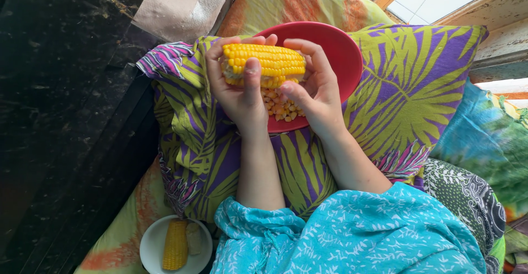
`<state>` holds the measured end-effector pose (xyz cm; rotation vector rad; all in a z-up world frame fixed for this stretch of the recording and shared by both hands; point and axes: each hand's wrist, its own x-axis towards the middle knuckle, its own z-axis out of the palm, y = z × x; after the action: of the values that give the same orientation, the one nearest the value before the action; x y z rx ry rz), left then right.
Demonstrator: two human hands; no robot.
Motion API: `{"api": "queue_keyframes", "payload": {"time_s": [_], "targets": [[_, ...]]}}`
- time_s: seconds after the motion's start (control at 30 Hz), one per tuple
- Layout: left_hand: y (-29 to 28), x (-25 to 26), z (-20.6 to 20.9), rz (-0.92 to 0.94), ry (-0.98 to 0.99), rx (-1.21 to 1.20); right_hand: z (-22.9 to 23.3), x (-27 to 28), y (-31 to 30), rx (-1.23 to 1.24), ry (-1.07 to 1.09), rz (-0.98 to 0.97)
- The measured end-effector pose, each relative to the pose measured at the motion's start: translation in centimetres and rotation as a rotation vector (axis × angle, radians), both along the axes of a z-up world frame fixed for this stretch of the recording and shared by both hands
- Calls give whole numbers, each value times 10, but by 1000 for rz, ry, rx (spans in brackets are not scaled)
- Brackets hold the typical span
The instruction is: The person holds a cooked corn cob over a red bowl and removes kernels by hand, letting them fall into the bowl. The person rotates the cob and continues removing kernels until the cob is mostly bare.
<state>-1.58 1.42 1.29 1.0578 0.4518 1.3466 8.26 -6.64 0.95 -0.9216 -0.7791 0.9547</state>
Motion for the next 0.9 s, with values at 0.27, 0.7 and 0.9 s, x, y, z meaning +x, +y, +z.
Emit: {"api": "queue_keyframes", "payload": {"time_s": [0.27,0.7,0.9], "targets": [[0,2,2,-5,35,-57,-6,7,6,-31,355,78],[-3,5,1,22,275,117,-6,5,-2,-107,-121,-155],[-3,1,2,-15,187,108,-1,13,2,-26,52,61]]}}
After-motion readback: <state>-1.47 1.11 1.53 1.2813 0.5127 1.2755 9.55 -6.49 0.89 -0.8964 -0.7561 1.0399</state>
